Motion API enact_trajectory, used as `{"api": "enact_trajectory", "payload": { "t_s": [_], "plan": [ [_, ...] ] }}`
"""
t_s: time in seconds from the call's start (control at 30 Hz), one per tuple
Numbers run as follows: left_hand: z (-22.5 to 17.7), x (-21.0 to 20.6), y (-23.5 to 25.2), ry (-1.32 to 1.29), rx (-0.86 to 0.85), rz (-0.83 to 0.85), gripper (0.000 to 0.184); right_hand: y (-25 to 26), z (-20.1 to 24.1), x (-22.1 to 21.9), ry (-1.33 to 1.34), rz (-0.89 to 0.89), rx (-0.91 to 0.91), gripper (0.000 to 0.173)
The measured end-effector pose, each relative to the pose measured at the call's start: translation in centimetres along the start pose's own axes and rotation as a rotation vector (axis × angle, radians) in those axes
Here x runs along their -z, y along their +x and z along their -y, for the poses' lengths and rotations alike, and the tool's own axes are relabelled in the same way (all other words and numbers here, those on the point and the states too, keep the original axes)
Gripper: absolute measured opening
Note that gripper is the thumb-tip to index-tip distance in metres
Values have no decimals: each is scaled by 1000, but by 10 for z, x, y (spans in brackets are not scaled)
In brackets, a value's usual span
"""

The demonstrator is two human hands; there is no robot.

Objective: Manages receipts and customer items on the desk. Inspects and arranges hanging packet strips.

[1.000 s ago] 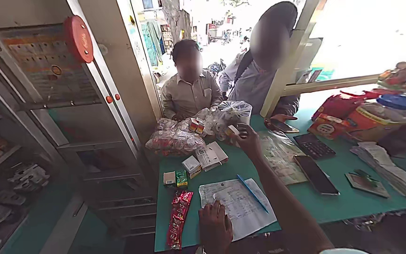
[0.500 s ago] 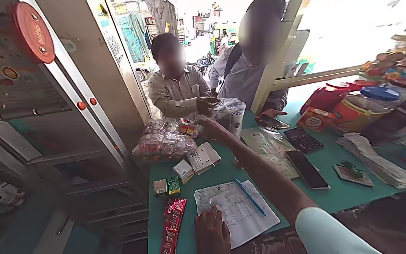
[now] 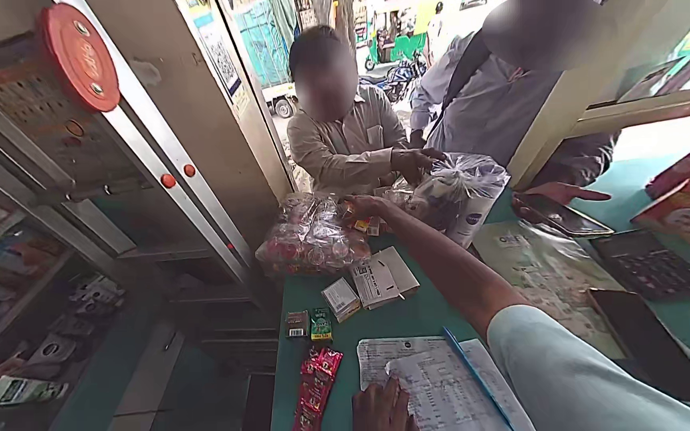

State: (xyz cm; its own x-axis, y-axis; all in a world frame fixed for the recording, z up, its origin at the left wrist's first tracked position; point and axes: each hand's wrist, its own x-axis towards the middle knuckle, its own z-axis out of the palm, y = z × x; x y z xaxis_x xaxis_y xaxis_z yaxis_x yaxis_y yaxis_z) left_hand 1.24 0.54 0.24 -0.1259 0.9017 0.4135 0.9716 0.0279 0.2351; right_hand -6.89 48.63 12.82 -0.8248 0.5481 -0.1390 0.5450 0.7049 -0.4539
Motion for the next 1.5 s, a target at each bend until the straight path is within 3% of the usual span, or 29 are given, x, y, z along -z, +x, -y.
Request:
{"api": "enact_trajectory", "payload": {
  "t_s": [0.1,0.2,0.3,0.53,0.63,0.77,0.9,1.03,1.1,1.17,1.27,1.33,1.4,1.5],
  "plan": [
    [-2,4,2,4,7,-14,34,-18,4,5,-5,55,34,89],
    [-4,5,2,-1,21,-18,34,-28,10,6,-61,44,120,76],
    [-4,5,1,-16,25,-9,34,-22,1,-9,-75,-32,220,55],
    [-2,6,1,-26,12,3,36,-41,28,1,-38,-281,211,49],
    [-3,6,0,-40,24,-8,36,-85,56,25,-5,-355,240,50],
    [-5,4,-1,-65,20,-1,37,-204,64,47,75,-311,204,51],
    [-2,-1,0,-65,21,-59,38,-299,42,-7,39,-250,-48,54],
    [-2,-2,-1,-62,0,-50,38,-319,41,-75,53,-246,-237,51],
    [-1,-1,0,-66,-9,-43,39,-320,41,-87,94,-238,-246,61],
    [0,-1,-1,-62,-17,-47,39,-327,40,-87,212,-322,-233,64],
    [0,0,0,-60,-27,-49,39,-347,30,-81,496,-663,-211,21],
    [0,0,1,-57,-30,-45,39,-365,20,-79,613,-857,-230,12],
    [0,-1,0,-57,-27,-46,38,-383,5,-75,609,-896,-350,31],
    [0,-2,-1,-49,-29,-56,38,-395,-21,-71,469,-766,-601,61]
  ]
}}
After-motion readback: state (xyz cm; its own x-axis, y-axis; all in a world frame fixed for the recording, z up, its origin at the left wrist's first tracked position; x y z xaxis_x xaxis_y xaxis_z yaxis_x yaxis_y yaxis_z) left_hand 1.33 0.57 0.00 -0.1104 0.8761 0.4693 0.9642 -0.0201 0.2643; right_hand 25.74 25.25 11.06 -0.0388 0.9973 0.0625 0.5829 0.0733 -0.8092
